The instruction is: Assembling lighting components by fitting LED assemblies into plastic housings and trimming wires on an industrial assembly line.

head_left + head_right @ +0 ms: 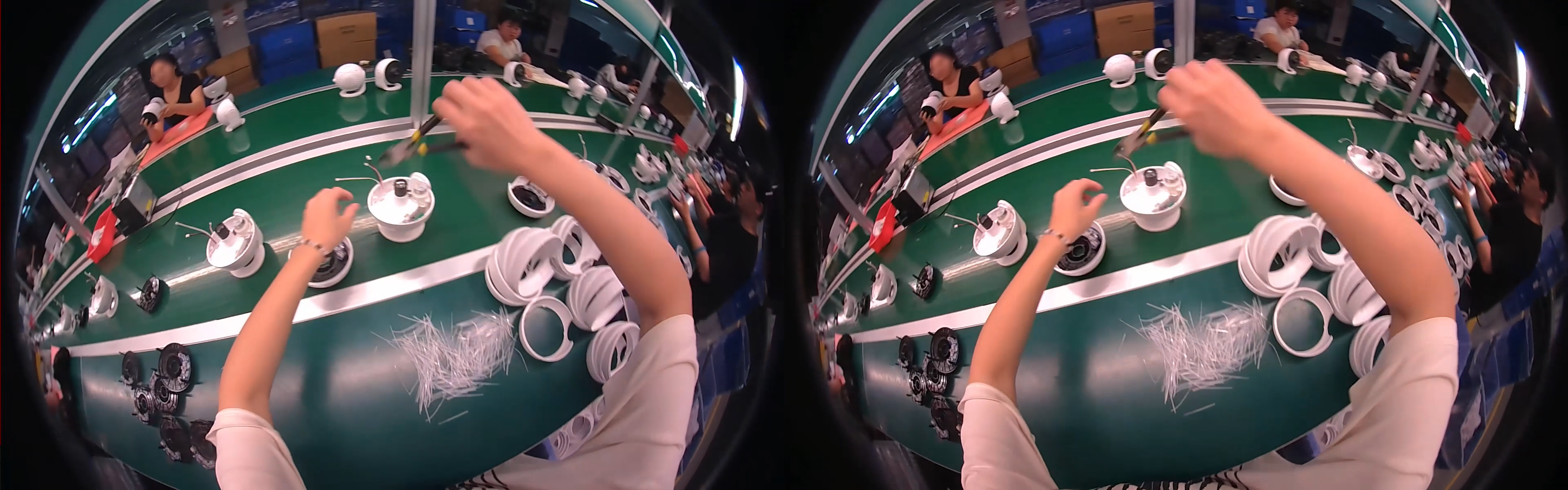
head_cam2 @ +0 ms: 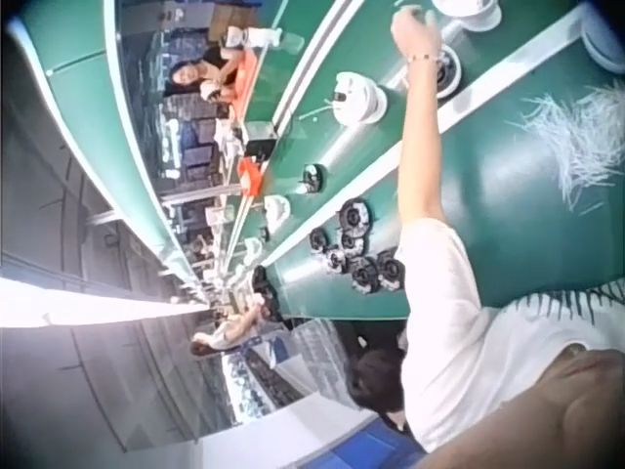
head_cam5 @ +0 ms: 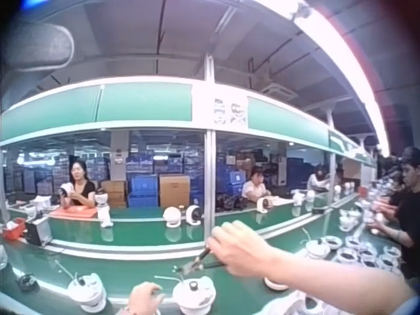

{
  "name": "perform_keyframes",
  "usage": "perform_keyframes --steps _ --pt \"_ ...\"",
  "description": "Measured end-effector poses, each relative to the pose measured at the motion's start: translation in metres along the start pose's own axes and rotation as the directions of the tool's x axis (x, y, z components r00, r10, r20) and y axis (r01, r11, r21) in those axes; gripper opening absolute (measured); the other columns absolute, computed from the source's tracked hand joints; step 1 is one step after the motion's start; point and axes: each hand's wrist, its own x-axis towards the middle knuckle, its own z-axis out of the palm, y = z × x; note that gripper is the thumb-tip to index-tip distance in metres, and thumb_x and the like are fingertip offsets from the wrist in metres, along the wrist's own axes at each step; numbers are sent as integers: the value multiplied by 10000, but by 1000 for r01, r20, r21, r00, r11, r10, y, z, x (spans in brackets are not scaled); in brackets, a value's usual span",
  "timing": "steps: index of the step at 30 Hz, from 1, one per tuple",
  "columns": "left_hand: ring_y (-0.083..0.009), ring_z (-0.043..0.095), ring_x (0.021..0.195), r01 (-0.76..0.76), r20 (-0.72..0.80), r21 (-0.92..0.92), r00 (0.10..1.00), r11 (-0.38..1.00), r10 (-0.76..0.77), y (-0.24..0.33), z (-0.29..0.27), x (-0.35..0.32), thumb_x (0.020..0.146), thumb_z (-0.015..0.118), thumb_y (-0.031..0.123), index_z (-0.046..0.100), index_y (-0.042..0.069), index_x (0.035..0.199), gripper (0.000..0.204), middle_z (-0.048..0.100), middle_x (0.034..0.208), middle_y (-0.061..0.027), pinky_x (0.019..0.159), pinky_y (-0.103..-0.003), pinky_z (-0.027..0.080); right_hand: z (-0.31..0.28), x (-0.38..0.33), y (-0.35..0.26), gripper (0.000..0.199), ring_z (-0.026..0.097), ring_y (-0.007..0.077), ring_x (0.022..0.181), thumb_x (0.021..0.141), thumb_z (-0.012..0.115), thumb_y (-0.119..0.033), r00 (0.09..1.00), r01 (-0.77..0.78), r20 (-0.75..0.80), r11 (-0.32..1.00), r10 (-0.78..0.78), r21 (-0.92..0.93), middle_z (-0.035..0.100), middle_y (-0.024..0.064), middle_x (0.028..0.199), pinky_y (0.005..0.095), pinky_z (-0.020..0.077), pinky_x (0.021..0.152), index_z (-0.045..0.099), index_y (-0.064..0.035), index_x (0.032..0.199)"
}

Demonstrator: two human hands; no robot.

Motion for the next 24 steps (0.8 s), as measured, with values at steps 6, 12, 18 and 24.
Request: perform_keyframes --steps 6,12,18,24 --pt "-290 600 695 193 283 167 930 967 -235 5 67 28 689 619 262 630 36 719 228 616 701 -141 669 -348 480 125 0 41 385 464 217 849 452 659 -84 934 95 340 993 -112 66 465 62 842 300 369 718 504 -64 803" --pt "-330 584 666 48 145 188 986 981 -77 5 65 57 713 578 174 621 36 700 145 598 673 -168 647 -390 476 155 14 30 340 474 203 840 453 661 -83 876 220 383 950 -292 220 483 48 823 289 380 728 543 -79 771" --pt "-329 581 699 30 161 201 985 979 -63 15 74 70 728 568 166 616 43 727 132 601 709 -165 652 -402 473 166 11 23 301 487 206 846 457 665 -99 831 230 468 952 -301 203 501 53 829 294 391 744 566 -85 741" --pt "-324 578 725 77 138 221 984 972 -110 9 64 66 731 569 186 618 53 727 141 603 722 -157 660 -398 470 160 13 19 177 582 263 680 456 644 -81 813 123 548 979 -194 164 580 85 685 338 486 607 601 -76 627"
